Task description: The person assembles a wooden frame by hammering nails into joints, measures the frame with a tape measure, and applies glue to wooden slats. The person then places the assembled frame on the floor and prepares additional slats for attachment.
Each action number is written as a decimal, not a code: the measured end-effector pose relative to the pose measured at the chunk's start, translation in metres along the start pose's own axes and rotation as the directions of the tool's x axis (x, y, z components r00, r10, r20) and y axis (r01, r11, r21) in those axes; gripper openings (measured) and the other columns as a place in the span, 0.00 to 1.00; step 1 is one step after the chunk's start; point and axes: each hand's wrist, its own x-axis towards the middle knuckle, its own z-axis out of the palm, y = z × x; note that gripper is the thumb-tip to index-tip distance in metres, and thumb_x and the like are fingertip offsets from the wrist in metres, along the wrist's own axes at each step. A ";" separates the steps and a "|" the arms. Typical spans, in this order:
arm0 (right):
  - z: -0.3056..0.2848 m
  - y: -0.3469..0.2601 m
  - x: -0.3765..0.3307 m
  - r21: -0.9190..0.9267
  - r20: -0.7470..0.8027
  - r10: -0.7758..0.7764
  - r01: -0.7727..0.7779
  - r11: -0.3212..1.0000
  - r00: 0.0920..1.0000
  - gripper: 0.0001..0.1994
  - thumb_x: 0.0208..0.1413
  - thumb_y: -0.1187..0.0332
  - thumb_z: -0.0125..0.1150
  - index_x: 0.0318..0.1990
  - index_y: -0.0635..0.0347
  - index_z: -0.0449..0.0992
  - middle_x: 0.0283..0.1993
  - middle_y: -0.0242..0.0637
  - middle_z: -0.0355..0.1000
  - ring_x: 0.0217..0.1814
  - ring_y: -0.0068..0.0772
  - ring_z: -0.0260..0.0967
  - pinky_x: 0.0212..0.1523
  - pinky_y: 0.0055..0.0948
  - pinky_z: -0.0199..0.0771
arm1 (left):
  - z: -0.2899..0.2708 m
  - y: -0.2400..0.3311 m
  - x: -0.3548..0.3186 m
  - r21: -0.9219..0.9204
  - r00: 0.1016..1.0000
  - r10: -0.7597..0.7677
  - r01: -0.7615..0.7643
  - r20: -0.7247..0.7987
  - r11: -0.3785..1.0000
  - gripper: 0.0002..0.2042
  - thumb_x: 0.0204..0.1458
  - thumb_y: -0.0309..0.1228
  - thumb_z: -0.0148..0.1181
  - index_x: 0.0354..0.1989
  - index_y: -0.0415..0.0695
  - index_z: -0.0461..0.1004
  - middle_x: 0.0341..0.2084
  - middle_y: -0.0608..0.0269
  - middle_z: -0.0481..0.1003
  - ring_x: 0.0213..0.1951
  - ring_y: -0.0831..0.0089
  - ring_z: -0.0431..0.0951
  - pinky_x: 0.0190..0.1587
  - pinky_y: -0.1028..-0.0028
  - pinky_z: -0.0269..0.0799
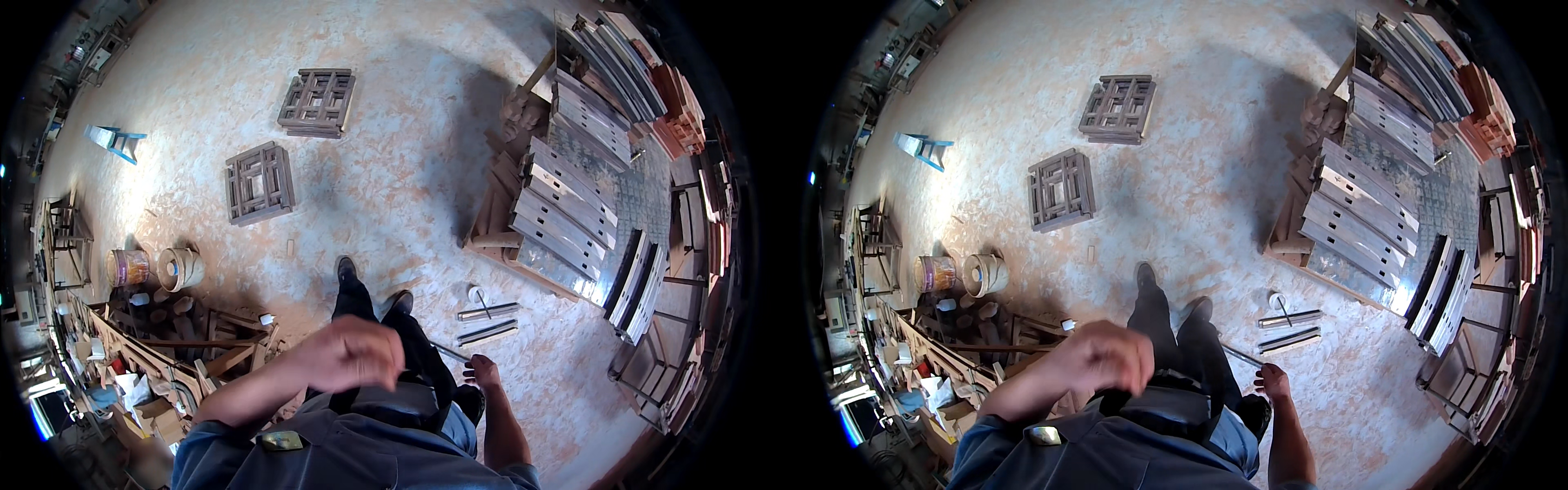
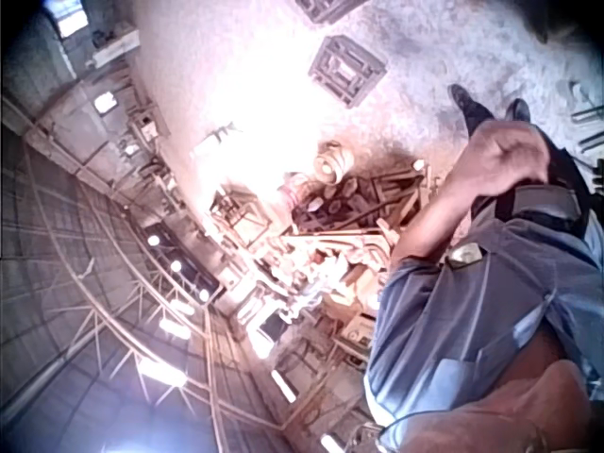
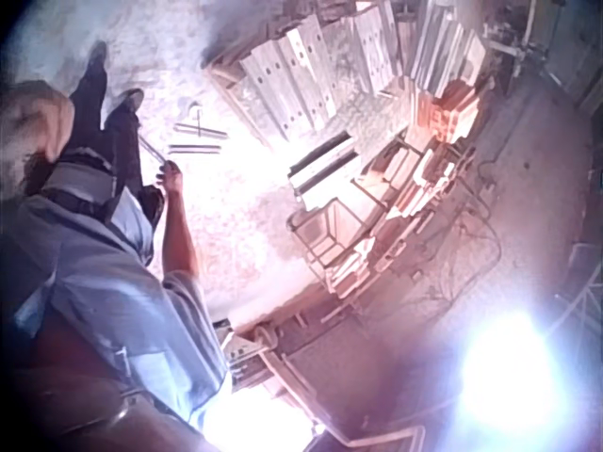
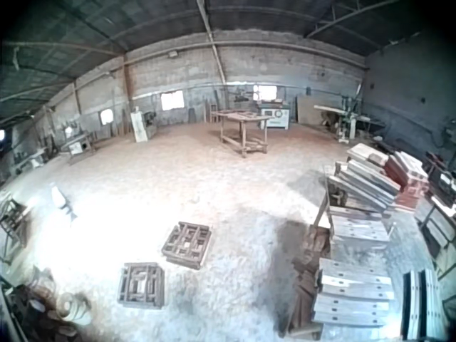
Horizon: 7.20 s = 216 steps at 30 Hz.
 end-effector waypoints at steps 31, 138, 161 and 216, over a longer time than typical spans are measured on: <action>0.010 -0.035 0.011 -0.084 0.028 -0.063 0.066 0.994 0.998 0.23 0.62 0.57 0.53 0.59 0.62 0.67 0.46 0.45 0.76 0.32 0.35 0.76 0.29 0.33 0.78 | 0.045 -0.444 -0.372 0.374 0.438 -0.767 0.885 -0.468 0.277 0.17 0.51 0.41 0.55 0.45 0.45 0.76 0.40 0.47 0.78 0.45 0.47 0.78 0.45 0.56 0.73; 0.143 0.047 0.040 -0.678 0.360 -0.017 0.274 0.682 0.933 0.33 0.57 0.48 0.57 0.64 0.60 0.62 0.62 0.58 0.63 0.62 0.57 0.64 0.61 0.44 0.66 | -0.034 -0.361 -0.201 0.573 0.402 -0.832 0.810 -0.384 0.127 0.34 0.55 0.47 0.55 0.65 0.40 0.58 0.61 0.42 0.63 0.63 0.47 0.62 0.63 0.58 0.59; 0.263 -0.002 0.101 -0.763 0.000 0.235 -0.152 0.628 0.972 0.46 0.45 0.50 0.70 0.66 0.58 0.50 0.61 0.59 0.57 0.61 0.61 0.63 0.58 0.50 0.69 | -0.093 -0.433 -0.121 0.442 -0.025 -0.783 0.814 -0.622 -0.377 0.49 0.46 0.56 0.62 0.71 0.43 0.43 0.56 0.33 0.63 0.57 0.40 0.67 0.56 0.48 0.67; 0.290 0.029 0.143 -0.761 0.110 -0.197 0.210 0.613 0.974 0.14 0.49 0.57 0.64 0.42 0.48 0.79 0.56 0.30 0.68 0.67 0.41 0.54 0.62 0.45 0.58 | -0.141 -0.475 -0.112 0.446 0.130 -0.679 0.839 -0.722 -0.313 0.33 0.48 0.51 0.58 0.58 0.44 0.62 0.46 0.44 0.71 0.51 0.49 0.72 0.52 0.54 0.69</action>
